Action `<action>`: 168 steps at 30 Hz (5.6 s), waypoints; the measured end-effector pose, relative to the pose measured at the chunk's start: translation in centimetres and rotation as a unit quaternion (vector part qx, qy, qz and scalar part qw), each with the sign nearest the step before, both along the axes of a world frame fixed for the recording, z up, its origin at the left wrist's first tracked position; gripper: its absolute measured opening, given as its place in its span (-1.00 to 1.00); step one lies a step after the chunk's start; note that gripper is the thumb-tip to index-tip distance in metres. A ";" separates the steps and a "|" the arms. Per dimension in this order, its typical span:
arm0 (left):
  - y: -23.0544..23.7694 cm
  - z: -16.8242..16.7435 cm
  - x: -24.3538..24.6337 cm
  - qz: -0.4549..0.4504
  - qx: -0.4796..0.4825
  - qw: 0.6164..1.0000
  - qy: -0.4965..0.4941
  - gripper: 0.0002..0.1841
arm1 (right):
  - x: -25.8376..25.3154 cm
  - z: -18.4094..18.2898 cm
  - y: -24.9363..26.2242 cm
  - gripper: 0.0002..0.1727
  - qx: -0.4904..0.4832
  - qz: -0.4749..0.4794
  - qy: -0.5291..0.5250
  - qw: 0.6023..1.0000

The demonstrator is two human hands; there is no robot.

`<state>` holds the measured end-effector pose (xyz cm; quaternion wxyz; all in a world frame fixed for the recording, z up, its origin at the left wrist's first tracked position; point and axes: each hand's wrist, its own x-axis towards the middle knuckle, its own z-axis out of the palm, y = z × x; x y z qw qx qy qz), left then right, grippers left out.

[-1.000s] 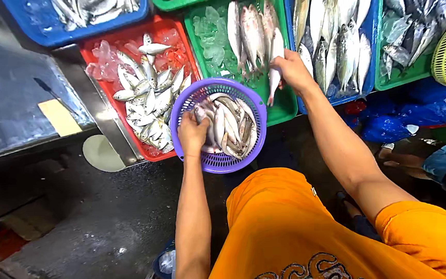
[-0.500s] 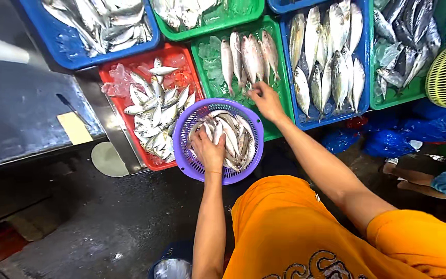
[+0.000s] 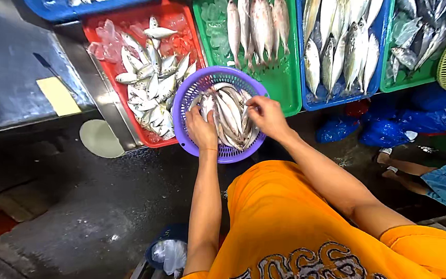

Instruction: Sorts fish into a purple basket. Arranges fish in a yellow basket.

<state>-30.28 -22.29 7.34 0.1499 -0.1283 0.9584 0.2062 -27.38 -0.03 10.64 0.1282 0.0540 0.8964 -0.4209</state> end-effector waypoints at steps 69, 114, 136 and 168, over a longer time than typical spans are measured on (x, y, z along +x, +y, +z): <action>-8.8 -0.1 6.6 0.293 0.391 0.867 -0.098 -0.63 | 2.2 3.0 1.5 -0.66 0.155 0.014 -0.147 0.977; 3.4 8.4 4.2 0.323 0.495 0.803 -0.078 -0.55 | 9.2 5.7 16.6 -0.66 -0.170 -0.282 -0.066 0.942; 26.8 14.3 -11.0 -0.090 0.381 0.911 -0.131 -0.40 | 3.0 5.7 26.4 -0.59 -0.506 -0.495 -0.054 0.704; 51.5 27.5 -62.4 -0.592 -0.039 0.707 0.386 -0.73 | -50.7 16.5 33.2 -0.11 -0.549 -0.485 0.248 0.633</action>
